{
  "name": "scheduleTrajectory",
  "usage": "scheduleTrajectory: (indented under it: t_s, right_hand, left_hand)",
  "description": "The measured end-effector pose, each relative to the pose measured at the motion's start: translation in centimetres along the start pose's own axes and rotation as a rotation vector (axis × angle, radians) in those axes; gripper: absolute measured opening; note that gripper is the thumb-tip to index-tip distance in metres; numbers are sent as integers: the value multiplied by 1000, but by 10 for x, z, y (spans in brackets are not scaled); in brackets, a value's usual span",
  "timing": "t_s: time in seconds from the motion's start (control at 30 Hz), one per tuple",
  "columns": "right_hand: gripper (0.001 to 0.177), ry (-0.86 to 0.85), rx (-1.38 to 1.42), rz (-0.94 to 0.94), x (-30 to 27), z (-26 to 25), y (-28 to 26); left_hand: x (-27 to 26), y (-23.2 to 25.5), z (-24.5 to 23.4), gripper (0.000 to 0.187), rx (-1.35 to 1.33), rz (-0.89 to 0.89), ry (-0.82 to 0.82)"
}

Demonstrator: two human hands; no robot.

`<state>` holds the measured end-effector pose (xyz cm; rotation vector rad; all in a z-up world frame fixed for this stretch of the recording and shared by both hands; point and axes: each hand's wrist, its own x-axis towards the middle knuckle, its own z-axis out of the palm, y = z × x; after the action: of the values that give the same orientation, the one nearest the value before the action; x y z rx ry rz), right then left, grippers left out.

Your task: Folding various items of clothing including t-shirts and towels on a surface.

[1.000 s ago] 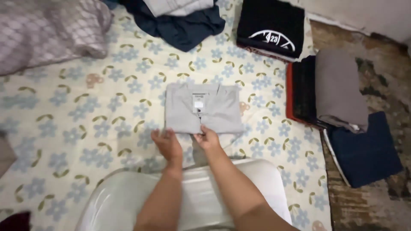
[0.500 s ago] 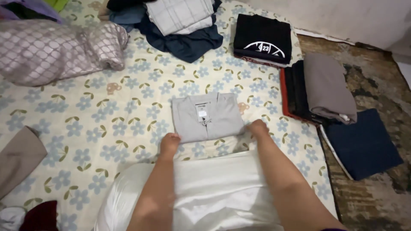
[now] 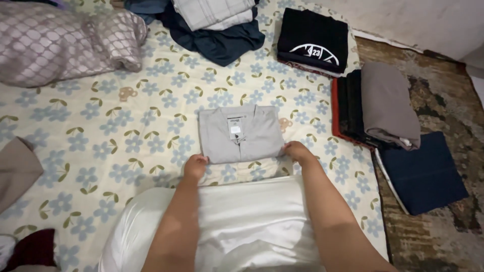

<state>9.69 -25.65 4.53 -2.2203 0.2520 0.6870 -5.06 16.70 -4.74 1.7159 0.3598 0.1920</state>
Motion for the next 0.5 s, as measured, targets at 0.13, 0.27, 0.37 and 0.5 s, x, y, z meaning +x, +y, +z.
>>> scheduleTrajectory:
  t_s: [0.13,0.27,0.37,0.5]
  right_hand:
    - [13,-26,22,50,-18,-1,-20]
    - [18,-35,20,15,-25,-2,-25]
    - [20,-91,89,-19,-30,-4,-24]
    - [22,-159,170,-28,-40,-8,-37]
  left_hand:
    - [-4,10,-7,16,62,-81,-30]
    - [-9,30,-8,19,234,94,67]
    - [-10,18,-7,18,75,48,46]
    - [-7,5,-5,17,-216,38,-45]
